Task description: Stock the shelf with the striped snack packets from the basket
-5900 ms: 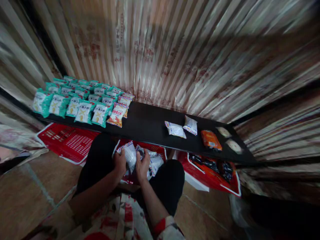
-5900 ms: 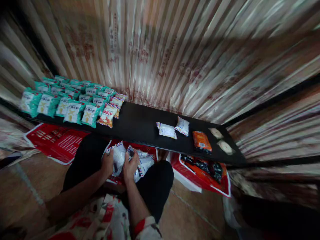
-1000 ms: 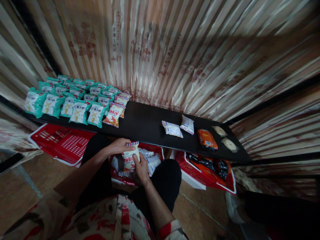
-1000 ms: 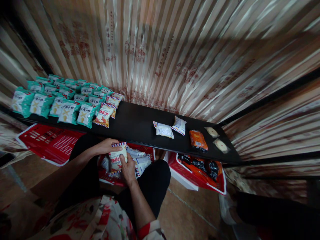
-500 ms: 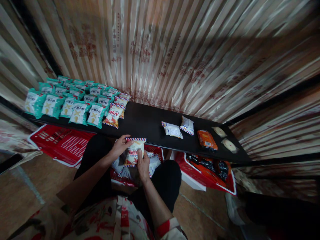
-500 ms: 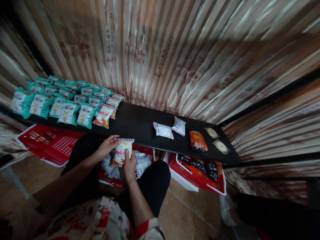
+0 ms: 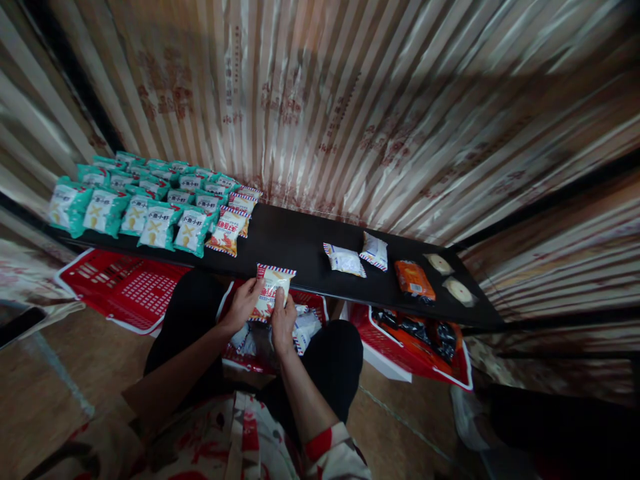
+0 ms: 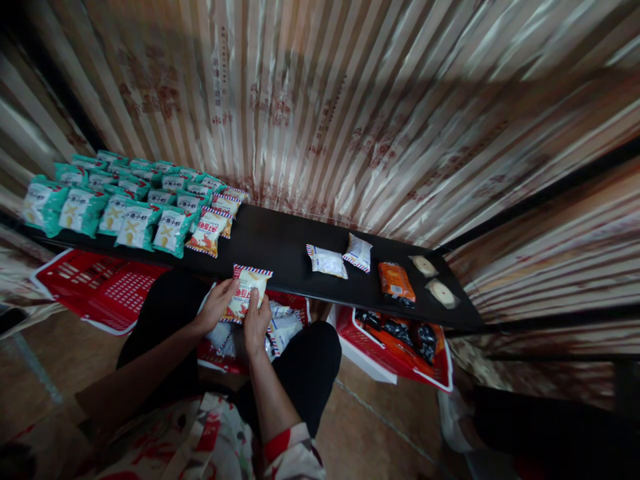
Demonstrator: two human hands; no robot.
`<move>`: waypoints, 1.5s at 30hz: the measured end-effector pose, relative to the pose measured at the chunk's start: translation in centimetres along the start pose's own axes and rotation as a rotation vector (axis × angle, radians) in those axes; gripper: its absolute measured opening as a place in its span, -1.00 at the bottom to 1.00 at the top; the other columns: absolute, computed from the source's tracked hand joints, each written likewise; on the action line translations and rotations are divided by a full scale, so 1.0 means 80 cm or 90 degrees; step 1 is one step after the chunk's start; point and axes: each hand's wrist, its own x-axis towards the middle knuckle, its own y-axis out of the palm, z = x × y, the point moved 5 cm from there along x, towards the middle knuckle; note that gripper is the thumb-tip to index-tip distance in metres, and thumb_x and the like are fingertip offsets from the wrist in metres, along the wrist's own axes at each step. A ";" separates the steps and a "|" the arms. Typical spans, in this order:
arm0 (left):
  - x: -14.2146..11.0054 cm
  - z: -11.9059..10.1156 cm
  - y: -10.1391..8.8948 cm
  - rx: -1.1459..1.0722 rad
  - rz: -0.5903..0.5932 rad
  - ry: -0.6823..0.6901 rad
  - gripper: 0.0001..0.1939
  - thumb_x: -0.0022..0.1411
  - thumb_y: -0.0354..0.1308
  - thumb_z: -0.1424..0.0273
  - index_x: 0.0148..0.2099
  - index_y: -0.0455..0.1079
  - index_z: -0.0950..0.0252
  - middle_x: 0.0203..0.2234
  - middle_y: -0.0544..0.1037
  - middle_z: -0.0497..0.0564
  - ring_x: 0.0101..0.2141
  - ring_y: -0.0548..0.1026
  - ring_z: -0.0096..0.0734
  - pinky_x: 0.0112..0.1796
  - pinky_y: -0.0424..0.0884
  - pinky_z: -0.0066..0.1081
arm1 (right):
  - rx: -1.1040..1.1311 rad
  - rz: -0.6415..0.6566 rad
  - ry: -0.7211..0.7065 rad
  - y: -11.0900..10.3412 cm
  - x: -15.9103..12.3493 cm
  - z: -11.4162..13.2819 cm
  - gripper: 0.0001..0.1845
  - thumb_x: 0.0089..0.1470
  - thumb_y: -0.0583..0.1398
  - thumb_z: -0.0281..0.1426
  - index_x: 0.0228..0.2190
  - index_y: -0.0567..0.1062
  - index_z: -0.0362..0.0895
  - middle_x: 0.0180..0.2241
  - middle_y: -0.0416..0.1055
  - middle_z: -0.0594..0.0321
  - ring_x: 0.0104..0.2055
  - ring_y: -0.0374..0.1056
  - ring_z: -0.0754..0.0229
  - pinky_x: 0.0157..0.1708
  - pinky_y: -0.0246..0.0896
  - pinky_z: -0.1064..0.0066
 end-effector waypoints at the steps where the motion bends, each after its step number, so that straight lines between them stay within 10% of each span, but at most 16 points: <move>1: -0.001 0.001 -0.001 0.026 -0.003 0.003 -0.41 0.15 -0.05 -0.06 -0.11 0.37 0.37 -0.35 0.56 0.07 -0.35 0.51 -0.31 -0.35 0.39 -0.42 | -0.003 -0.001 -0.001 0.001 0.001 0.001 -0.46 0.06 0.01 0.00 -0.27 0.43 -0.22 -0.36 0.49 0.11 -0.38 0.36 0.18 -0.37 0.25 0.40; 30: 0.001 -0.052 -0.016 0.547 -0.156 0.008 -0.59 0.35 -0.26 0.18 -0.22 0.35 0.27 -0.41 0.54 0.07 -0.37 0.48 -0.32 -0.41 0.16 -0.47 | -0.146 0.055 -0.102 0.011 0.008 0.018 -0.48 0.12 -0.01 -0.08 -0.06 0.33 -0.20 -0.17 0.45 0.05 -0.20 0.36 0.12 -0.22 0.19 0.37; 45: 0.032 -0.041 -0.011 0.357 -0.046 0.076 -0.58 0.34 -0.27 0.21 0.01 0.30 0.29 -0.15 0.51 0.12 -0.16 0.47 -0.30 -0.17 0.30 -0.43 | -0.203 -0.001 -0.118 0.010 0.047 0.014 -0.45 0.09 -0.01 -0.03 -0.07 0.36 -0.18 -0.30 0.49 0.08 -0.34 0.40 0.11 -0.33 0.21 0.38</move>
